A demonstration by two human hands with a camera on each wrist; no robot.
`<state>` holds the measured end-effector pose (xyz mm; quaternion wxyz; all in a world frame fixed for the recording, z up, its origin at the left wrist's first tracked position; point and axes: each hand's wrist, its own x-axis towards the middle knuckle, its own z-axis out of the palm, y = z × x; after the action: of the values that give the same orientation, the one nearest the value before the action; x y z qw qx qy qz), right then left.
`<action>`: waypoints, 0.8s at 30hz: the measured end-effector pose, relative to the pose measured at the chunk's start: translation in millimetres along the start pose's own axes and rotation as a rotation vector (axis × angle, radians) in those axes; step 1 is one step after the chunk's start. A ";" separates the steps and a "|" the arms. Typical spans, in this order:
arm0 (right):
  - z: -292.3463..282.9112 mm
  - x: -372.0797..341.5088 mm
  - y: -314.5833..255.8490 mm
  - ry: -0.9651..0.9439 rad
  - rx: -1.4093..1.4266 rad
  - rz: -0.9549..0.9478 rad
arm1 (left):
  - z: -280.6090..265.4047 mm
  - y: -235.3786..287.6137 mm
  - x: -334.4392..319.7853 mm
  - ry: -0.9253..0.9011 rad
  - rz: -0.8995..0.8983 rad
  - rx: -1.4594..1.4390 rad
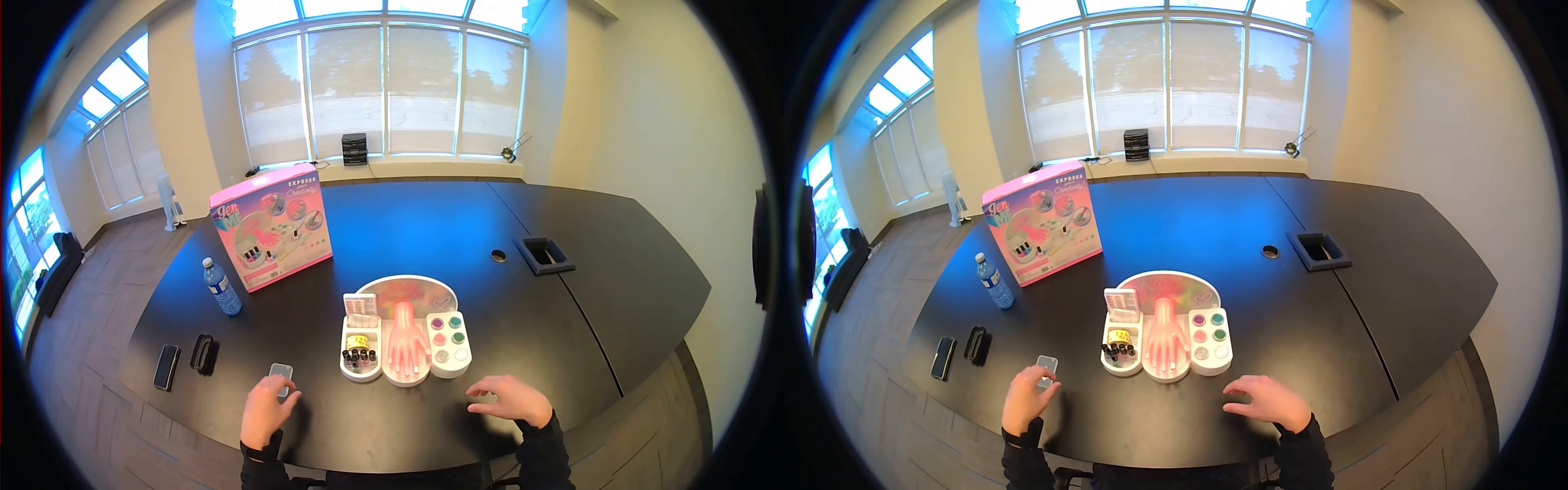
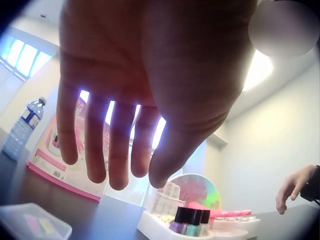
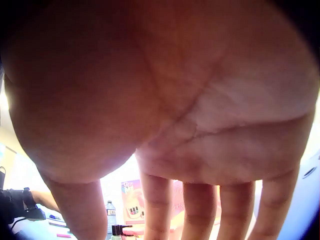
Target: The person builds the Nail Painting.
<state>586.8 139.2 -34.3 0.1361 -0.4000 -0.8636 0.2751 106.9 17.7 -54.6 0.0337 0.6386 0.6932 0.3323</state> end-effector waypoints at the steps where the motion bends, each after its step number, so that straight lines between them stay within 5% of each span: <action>1: 4.2 -5.6 0.8 0.007 -0.003 0.013 | 3.3 -4.2 -7.0 0.000 -0.001 0.001; 7: 15.4 -40.2 -2.0 0.032 0.014 0.077 | -21.1 -59.4 -31.3 0.028 -0.164 -0.026; 12: 28.5 -71.2 6.7 0.101 0.022 0.092 | -64.0 -163.2 -40.9 0.203 -0.298 0.234; 16: 34.1 -88.5 2.5 0.332 0.006 0.142 | -58.6 -239.4 -32.8 0.311 -0.336 0.420; 24: 42.3 -114.6 -6.3 0.628 0.000 0.155 | -50.4 -264.9 -18.0 0.198 -0.370 0.300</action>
<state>637.3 32.6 -66.6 0.3743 -0.5300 -0.7464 0.1478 -142.2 -10.0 -155.8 -0.0691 0.4632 0.8397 0.2750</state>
